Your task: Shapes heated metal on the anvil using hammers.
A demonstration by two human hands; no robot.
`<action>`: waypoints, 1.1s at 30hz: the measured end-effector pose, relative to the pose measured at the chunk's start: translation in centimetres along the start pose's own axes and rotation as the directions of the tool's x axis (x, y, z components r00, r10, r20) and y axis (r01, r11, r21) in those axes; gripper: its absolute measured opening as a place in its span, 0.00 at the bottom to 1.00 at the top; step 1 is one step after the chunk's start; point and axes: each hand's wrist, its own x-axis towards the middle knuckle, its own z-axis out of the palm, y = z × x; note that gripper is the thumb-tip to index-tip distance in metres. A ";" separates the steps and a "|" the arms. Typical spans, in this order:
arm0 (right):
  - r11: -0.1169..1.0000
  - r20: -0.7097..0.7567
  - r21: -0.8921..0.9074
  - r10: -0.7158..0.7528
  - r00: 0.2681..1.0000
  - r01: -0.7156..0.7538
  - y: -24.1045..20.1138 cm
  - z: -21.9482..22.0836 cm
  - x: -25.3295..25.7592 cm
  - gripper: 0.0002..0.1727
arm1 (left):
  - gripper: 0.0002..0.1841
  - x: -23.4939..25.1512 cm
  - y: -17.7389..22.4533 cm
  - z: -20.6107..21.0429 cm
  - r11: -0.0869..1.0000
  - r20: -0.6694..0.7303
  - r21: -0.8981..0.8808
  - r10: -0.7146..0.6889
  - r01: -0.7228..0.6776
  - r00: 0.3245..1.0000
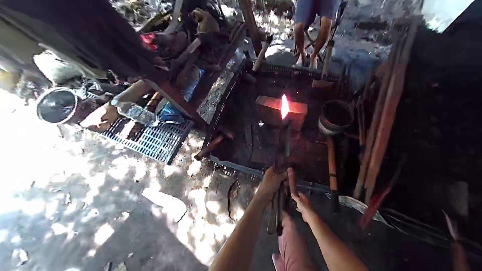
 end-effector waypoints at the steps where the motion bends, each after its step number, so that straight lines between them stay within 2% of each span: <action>1: 0.995 0.009 0.051 0.084 0.996 -0.085 -0.9 0.6 2.3 0.31 | 0.21 2.8 -0.1 -2.0 0.968 -0.096 0.246 -0.033 0.055 0.995; 2: 0.984 0.024 0.106 0.142 0.990 -0.144 -1.5 0.9 4.4 0.28 | 0.28 4.9 -0.4 -3.9 0.895 -0.172 0.426 -0.066 0.134 0.983; 3: 0.963 0.079 0.181 0.187 0.979 -0.198 -2.0 0.8 6.1 0.26 | 0.35 6.3 -1.0 -5.6 0.839 -0.231 0.504 -0.099 0.206 0.968; 5: 0.888 0.250 0.314 0.263 0.932 -0.335 -3.7 0.5 8.7 0.24 | 0.41 7.8 -1.8 -8.5 0.819 -0.292 0.512 -0.119 0.260 0.949; 7: 0.799 0.378 0.426 0.268 0.886 -0.424 -6.1 1.0 10.8 0.20 | 0.33 8.4 -1.8 -10.9 0.829 -0.276 0.472 -0.184 0.299 0.944; 9: 0.761 0.335 0.498 0.275 0.901 -0.416 -10.0 2.0 12.3 0.10 | 0.23 9.1 -1.6 -13.2 0.843 -0.225 0.438 -0.234 0.313 0.946; 11: 0.806 0.245 0.468 0.276 0.929 -0.363 -13.8 2.1 12.3 0.04 | 0.23 9.3 -0.7 -15.7 0.799 -0.172 0.484 -0.312 0.356 0.934; 13: 0.894 0.155 0.350 0.240 0.958 -0.281 -17.0 1.0 10.3 0.04 | 0.25 9.1 1.5 -17.8 0.612 -0.200 0.704 -0.318 0.362 0.927; 15: 0.966 0.092 0.228 0.106 0.990 -0.124 -20.7 -0.8 6.3 0.16 | 0.29 8.0 4.6 -20.2 0.307 -0.288 0.883 -0.242 0.355 0.927; 17: 0.996 0.017 0.051 -0.071 0.997 0.070 -25.5 -2.8 0.9 0.27 | 0.32 6.7 8.9 -22.8 0.080 -0.339 0.932 -0.140 0.352 0.930; 19: 0.959 -0.049 -0.110 -0.267 0.962 0.261 -29.8 -4.6 -4.2 0.36 | 0.31 5.7 13.4 -25.1 -0.052 -0.327 0.944 -0.022 0.325 0.945; 20: 0.927 -0.065 -0.149 -0.355 0.932 0.343 -31.8 -5.2 -6.1 0.37 | 0.29 5.6 15.5 -26.2 -0.106 -0.315 0.942 0.035 0.317 0.948; 22: 0.883 -0.068 -0.100 -0.465 0.883 0.458 -35.1 -5.8 -8.1 0.35 | 0.25 5.6 18.7 -28.0 -0.217 -0.286 0.927 0.120 0.306 0.951; 24: 0.844 -0.124 -0.040 -0.536 0.835 0.536 -37.9 -5.1 -6.8 0.33 | 0.23 5.9 21.6 -28.5 -0.306 -0.277 0.900 0.147 0.310 0.949; 26: 0.805 -0.174 -0.015 -0.586 0.792 0.593 -39.2 -3.6 -3.3 0.28 | 0.20 6.2 23.4 -28.7 -0.374 -0.241 0.881 0.170 0.289 0.955; 28: 0.829 -0.163 0.010 -0.550 0.819 0.559 -39.6 -1.6 1.5 0.28 | 0.19 6.5 24.2 -28.5 -0.444 -0.221 0.848 0.200 0.290 0.954; 29: 0.870 -0.127 0.023 -0.486 0.865 0.492 -39.4 -0.6 4.2 0.28 | 0.19 6.5 24.4 -28.2 -0.470 -0.229 0.829 0.208 0.302 0.951; 31: 0.962 -0.003 -0.009 -0.272 0.962 0.272 -38.3 0.0 8.5 0.27 | 0.19 5.9 24.8 -27.2 -0.526 -0.259 0.786 0.196 0.325 0.946; 33: 0.991 0.087 -0.060 -0.111 0.990 0.117 -38.3 -1.2 9.1 0.25 | 0.19 5.1 25.8 -25.7 -0.577 -0.262 0.748 0.197 0.328 0.945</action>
